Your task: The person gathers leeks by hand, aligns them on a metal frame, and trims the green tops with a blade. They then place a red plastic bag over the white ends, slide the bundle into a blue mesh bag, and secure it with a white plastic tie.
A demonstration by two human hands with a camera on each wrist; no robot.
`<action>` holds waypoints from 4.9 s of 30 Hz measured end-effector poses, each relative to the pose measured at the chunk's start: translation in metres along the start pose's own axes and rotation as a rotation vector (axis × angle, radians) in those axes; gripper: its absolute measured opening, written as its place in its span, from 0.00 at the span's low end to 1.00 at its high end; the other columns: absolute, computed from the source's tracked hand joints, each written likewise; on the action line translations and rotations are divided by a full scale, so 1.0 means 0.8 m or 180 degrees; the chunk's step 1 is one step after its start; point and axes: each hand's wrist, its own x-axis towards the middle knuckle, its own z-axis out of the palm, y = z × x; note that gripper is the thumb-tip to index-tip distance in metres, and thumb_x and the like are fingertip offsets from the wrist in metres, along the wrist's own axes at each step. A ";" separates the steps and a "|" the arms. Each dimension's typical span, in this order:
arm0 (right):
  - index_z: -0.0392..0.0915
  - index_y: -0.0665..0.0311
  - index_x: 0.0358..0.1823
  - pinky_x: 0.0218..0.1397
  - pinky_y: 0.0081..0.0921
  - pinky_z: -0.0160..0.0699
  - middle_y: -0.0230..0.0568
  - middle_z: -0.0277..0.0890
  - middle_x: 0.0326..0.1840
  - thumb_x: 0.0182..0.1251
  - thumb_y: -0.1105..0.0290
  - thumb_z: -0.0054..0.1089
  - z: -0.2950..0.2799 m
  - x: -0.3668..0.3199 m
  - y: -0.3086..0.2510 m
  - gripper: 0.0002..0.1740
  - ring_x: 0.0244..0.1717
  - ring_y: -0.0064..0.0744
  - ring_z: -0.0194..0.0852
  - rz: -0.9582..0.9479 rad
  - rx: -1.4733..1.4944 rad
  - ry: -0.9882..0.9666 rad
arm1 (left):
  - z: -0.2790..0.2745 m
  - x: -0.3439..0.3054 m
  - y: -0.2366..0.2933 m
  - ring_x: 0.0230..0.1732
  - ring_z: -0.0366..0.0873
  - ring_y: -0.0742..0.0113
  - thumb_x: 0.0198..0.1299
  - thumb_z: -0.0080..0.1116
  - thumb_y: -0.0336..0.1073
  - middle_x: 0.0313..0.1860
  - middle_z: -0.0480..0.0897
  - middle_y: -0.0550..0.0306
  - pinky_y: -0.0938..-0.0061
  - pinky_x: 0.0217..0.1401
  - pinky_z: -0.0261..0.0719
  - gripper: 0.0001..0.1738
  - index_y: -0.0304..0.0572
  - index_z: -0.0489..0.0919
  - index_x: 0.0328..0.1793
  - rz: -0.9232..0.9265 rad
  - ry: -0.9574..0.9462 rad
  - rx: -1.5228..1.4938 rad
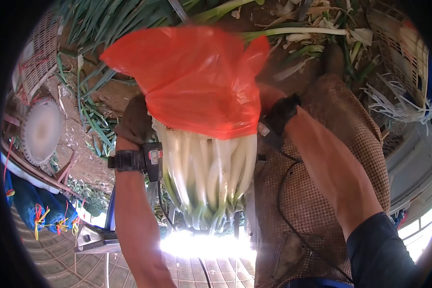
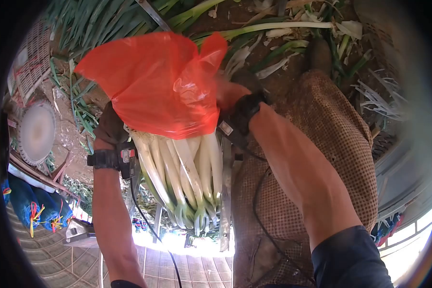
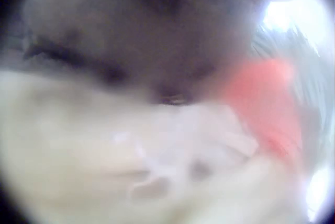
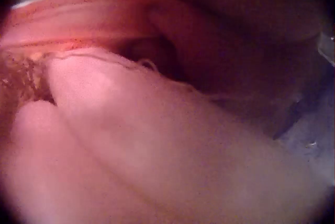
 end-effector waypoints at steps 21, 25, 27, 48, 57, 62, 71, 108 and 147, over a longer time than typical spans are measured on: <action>0.80 0.62 0.53 0.25 0.13 0.57 0.21 0.71 0.31 0.80 0.69 0.52 0.078 -0.124 -0.160 0.10 0.25 0.11 0.59 0.1723 0.2888 0.1262 | -0.087 -0.023 0.179 0.17 0.68 0.82 0.67 0.67 0.56 0.23 0.78 0.65 0.83 0.19 0.67 0.22 0.43 0.81 0.39 -0.4281 0.1323 -0.5096; 0.80 0.64 0.48 0.23 0.16 0.60 0.24 0.75 0.32 0.75 0.71 0.58 0.084 -0.125 -0.179 0.06 0.27 0.13 0.65 0.1361 0.3116 0.1182 | -0.073 -0.016 0.163 0.17 0.67 0.80 0.68 0.66 0.51 0.22 0.77 0.66 0.82 0.19 0.65 0.20 0.44 0.81 0.32 -0.4111 0.1279 -0.5188; 0.80 0.64 0.48 0.23 0.17 0.61 0.24 0.75 0.32 0.72 0.73 0.59 0.088 -0.125 -0.182 0.06 0.25 0.14 0.66 0.1302 0.3184 0.1197 | -0.062 -0.020 0.158 0.17 0.67 0.81 0.68 0.67 0.48 0.23 0.75 0.68 0.83 0.20 0.66 0.16 0.47 0.79 0.34 -0.3958 0.1320 -0.5460; 0.78 0.64 0.44 0.26 0.18 0.66 0.27 0.77 0.31 0.67 0.72 0.66 0.109 -0.151 -0.159 0.08 0.26 0.16 0.69 0.1566 0.1972 0.1643 | -0.024 -0.049 0.129 0.11 0.53 0.82 0.73 0.63 0.47 0.16 0.61 0.76 0.78 0.13 0.54 0.18 0.59 0.69 0.31 -0.4510 0.1464 -0.6773; 0.80 0.62 0.45 0.31 0.19 0.70 0.28 0.80 0.35 0.67 0.76 0.64 0.115 -0.157 -0.139 0.07 0.31 0.16 0.71 0.1115 0.1560 0.1650 | 0.069 -0.121 0.104 0.16 0.62 0.82 0.75 0.60 0.45 0.21 0.69 0.73 0.81 0.17 0.62 0.09 0.58 0.76 0.40 -0.4095 0.1442 -0.6089; 0.82 0.66 0.43 0.48 0.37 0.81 0.43 0.85 0.40 0.62 0.72 0.60 0.126 -0.160 -0.111 0.09 0.42 0.34 0.81 0.1239 -0.0194 0.1820 | 0.076 -0.116 0.081 0.16 0.64 0.82 0.76 0.54 0.49 0.20 0.73 0.70 0.84 0.14 0.61 0.15 0.51 0.80 0.38 -0.3732 0.0937 -0.6615; 0.81 0.67 0.46 0.52 0.43 0.80 0.57 0.83 0.43 0.71 0.66 0.57 0.033 -0.222 -0.203 0.12 0.47 0.52 0.84 0.0866 -0.0650 0.1488 | 0.050 -0.127 0.170 0.13 0.60 0.79 0.67 0.61 0.50 0.15 0.65 0.71 0.79 0.15 0.58 0.20 0.56 0.72 0.24 -0.5203 0.1619 -0.3575; 0.73 0.55 0.28 0.42 0.38 0.72 0.34 0.67 0.31 0.45 0.62 0.64 -0.337 -0.463 -0.490 0.11 0.39 0.38 0.72 -0.1392 -0.4297 0.1533 | -0.268 0.414 0.637 0.52 0.84 0.55 0.74 0.58 0.47 0.53 0.85 0.46 0.59 0.59 0.79 0.24 0.33 0.80 0.64 -0.1143 0.0576 -0.5844; 0.76 0.67 0.62 0.48 0.44 0.83 0.54 0.84 0.47 0.67 0.68 0.58 -0.059 -0.397 -0.438 0.23 0.42 0.55 0.85 0.0722 -0.1591 0.0546 | -0.163 0.099 0.556 0.58 0.80 0.60 0.76 0.52 0.47 0.59 0.83 0.49 0.69 0.63 0.78 0.25 0.32 0.79 0.65 -0.2344 0.1502 -0.4089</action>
